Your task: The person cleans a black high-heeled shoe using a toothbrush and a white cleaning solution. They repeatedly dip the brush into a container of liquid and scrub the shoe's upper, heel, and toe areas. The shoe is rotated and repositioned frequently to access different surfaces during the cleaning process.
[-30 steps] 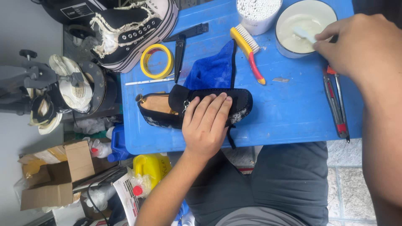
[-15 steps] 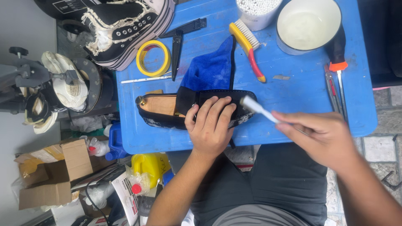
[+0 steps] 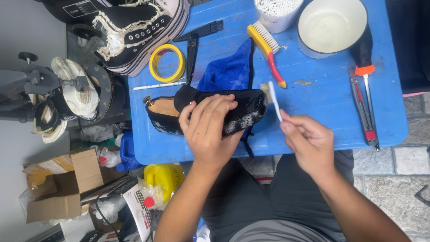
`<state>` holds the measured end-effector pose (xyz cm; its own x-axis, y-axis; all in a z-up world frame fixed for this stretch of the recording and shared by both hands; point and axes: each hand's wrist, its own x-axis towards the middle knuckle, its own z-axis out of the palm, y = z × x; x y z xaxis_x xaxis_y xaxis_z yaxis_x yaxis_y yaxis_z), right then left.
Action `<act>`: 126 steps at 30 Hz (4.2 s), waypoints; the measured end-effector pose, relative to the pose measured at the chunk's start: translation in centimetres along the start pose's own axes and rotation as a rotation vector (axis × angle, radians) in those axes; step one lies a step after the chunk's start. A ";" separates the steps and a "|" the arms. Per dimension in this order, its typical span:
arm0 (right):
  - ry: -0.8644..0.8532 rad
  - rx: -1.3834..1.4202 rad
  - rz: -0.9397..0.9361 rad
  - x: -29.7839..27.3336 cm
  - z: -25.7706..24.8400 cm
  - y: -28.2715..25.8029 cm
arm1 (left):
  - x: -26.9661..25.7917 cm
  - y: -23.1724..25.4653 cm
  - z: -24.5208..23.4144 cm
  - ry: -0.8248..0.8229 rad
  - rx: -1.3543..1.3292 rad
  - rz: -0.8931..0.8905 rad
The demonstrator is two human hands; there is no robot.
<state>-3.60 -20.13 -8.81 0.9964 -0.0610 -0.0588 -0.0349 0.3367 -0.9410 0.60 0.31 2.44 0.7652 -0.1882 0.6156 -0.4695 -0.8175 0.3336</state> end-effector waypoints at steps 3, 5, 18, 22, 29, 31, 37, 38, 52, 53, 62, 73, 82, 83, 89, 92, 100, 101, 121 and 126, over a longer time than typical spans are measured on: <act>-0.007 -0.026 0.029 -0.5 0.3 -0.5 | 0.4 0.2 -0.2 0.011 0.000 -0.021; 0.000 -0.047 0.035 -2.3 0.8 -0.9 | 0.8 -0.1 -0.3 0.015 -0.009 -0.021; 0.028 -0.298 -0.194 -2.1 1.4 -3.1 | 0.0 0.0 1.6 -0.035 0.073 -0.028; 0.010 -0.427 -0.143 -0.1 -0.4 -4.4 | -0.9 0.2 3.3 -0.022 0.157 0.006; 0.051 -0.528 -0.141 -2.1 2.0 -3.0 | 0.5 -0.5 3.9 -0.126 0.113 -0.005; 0.076 -0.579 -0.207 -1.5 2.4 -3.0 | 1.2 -0.7 3.8 -0.168 0.103 -0.016; 0.086 -0.667 -0.258 1.1 3.1 -4.4 | 3.4 -1.1 3.1 -0.237 0.057 0.002; 0.088 -0.696 -0.250 1.2 3.3 -4.6 | 3.7 -1.5 2.5 -0.267 0.023 0.013; 0.068 -0.661 -0.225 4.0 2.3 -5.2 | 0.3 -14.9 -7.0 -0.523 -0.320 -0.200; 0.063 -0.663 -0.224 4.1 2.3 -5.3 | -0.2 -14.9 -6.7 -0.489 -0.338 -0.254; 0.025 -0.848 -0.244 2.8 4.2 -5.7 | -6.0 -10.4 -6.2 -0.129 -0.242 -0.352; -0.171 -1.107 -0.554 3.4 5.3 -6.9 | -10.2 -6.2 -2.7 0.120 -0.132 -0.369; -0.338 -1.017 -0.466 -0.8 7.6 -6.6 | -12.2 -5.1 -0.4 0.265 -0.286 -0.237; -0.414 -0.977 -0.454 -1.3 7.7 -6.5 | -12.4 -5.2 -0.3 0.270 -0.297 -0.242; -0.109 -1.101 -0.291 3.0 4.3 -7.7 | -12.1 -5.4 -0.5 0.267 -0.271 -0.213; -0.304 -0.976 -0.533 0.4 5.2 -6.7 | -11.1 -5.4 -0.5 0.280 -0.242 -0.186; -0.198 -0.949 -0.272 1.9 3.4 -5.8 | -11.5 -5.3 -0.3 0.279 -0.306 -0.254; -0.106 -0.984 -0.178 2.2 3.5 -6.2 | -11.3 -5.2 -0.2 0.285 -0.266 -0.237; -0.206 -1.011 -0.227 1.9 4.3 -6.1 | -10.5 -3.9 0.4 0.311 -0.401 -0.222; 0.037 -0.771 -0.344 5.5 -3.3 -4.5 | -9.3 -5.2 0.9 0.284 -0.722 -0.344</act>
<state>1.83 -25.06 -5.99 0.9583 -0.0781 0.2747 0.2140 -0.4407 -0.8718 -3.72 5.84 -5.68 0.8225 0.2302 0.5200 -0.4706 -0.2377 0.8497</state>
